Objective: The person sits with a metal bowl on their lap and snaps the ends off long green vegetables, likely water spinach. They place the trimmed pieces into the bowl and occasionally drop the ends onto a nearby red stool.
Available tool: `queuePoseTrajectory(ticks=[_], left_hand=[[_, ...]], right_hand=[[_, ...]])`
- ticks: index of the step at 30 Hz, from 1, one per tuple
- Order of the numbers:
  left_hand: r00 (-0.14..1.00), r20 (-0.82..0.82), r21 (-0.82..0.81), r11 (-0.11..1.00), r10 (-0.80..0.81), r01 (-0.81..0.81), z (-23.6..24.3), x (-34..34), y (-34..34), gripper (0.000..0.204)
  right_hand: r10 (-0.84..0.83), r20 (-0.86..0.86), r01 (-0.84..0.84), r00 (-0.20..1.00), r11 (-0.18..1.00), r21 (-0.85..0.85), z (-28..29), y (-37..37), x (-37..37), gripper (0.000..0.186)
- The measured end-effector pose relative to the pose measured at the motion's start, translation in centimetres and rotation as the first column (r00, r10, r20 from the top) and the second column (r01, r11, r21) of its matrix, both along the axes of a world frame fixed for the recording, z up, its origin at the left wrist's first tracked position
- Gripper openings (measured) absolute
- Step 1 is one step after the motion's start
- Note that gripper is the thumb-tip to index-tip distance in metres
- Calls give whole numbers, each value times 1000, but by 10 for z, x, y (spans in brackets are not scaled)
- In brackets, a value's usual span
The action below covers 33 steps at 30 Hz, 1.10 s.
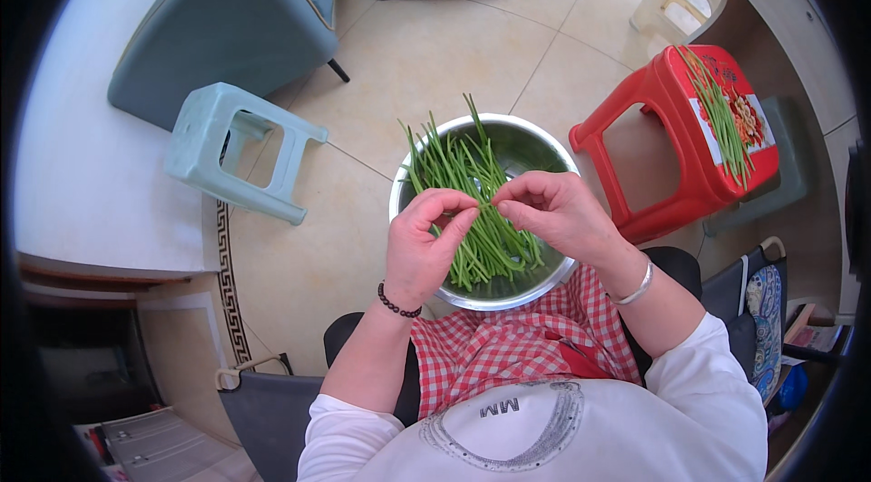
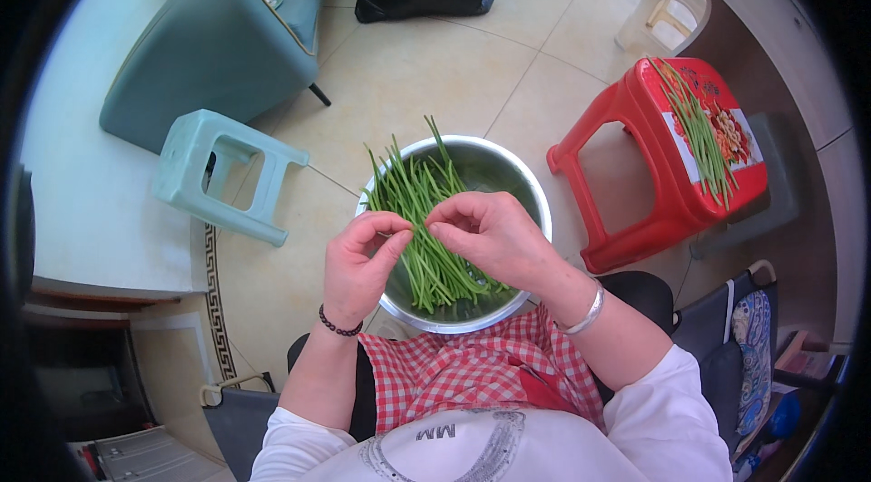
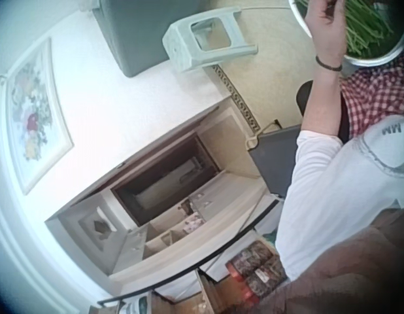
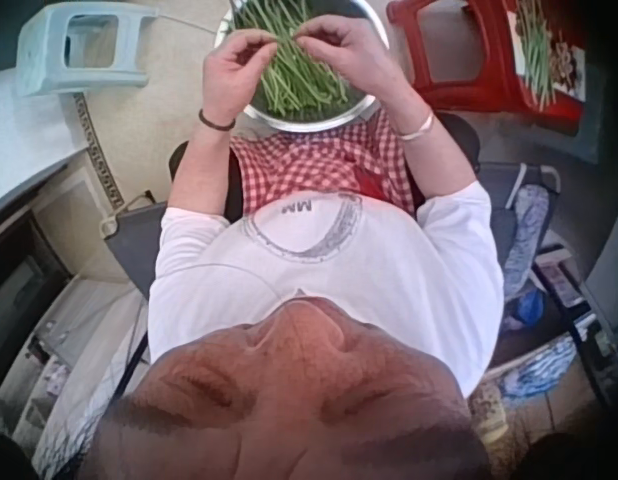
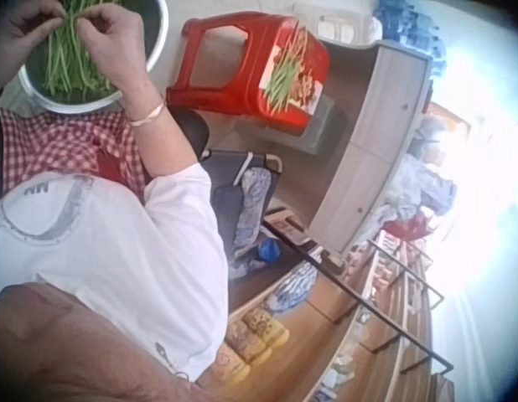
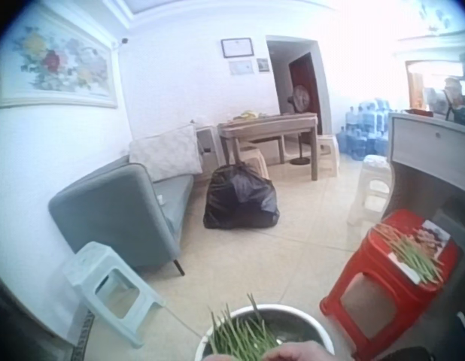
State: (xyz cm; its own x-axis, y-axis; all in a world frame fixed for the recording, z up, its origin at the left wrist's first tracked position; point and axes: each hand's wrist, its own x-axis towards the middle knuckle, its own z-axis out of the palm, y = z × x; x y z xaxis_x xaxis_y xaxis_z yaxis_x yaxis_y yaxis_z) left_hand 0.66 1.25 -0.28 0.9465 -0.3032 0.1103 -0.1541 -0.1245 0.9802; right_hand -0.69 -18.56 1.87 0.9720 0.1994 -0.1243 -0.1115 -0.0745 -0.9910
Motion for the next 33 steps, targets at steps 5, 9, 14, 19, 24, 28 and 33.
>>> queuePoseTrajectory(ticks=[5, 9, 14, 19, 24, 28, 33], left_hand=[[996, 83, 74, 997, -15, 9, 4, -1, -3, 9], [992, 120, 127, 992, -31, 16, 8, -2, -2, 9], [982, 174, 193, 981, -68, 34, 8, -1, 0, 10], [982, 157, 209, 975, -104, 70, 4, 1, 3, 10], [966, 170, 264, 953, -196, 147, 5, 3, 5, 12], [964, 152, 126, 972, -216, 198, 16, 4, 5, 14], [967, 153, -76, 973, -205, 218, 2, 5, 6, 16]], right_hand=[[9, 25, -7, 1000, 998, -56, -1, 1, -1, 15], [4, 133, 16, 991, 988, -151, -5, 3, -2, 13], [102, 497, 124, 862, 907, -401, -5, 7, -3, 9], [202, 649, 208, 733, 843, -497, -7, 10, -2, 9], [221, 558, 86, 800, 878, -472, -9, 6, -2, 8], [159, -18, -157, 987, 985, 75, -9, -3, 0, 7], [282, -258, -132, 924, 869, 478, -8, 0, 0, 8]])
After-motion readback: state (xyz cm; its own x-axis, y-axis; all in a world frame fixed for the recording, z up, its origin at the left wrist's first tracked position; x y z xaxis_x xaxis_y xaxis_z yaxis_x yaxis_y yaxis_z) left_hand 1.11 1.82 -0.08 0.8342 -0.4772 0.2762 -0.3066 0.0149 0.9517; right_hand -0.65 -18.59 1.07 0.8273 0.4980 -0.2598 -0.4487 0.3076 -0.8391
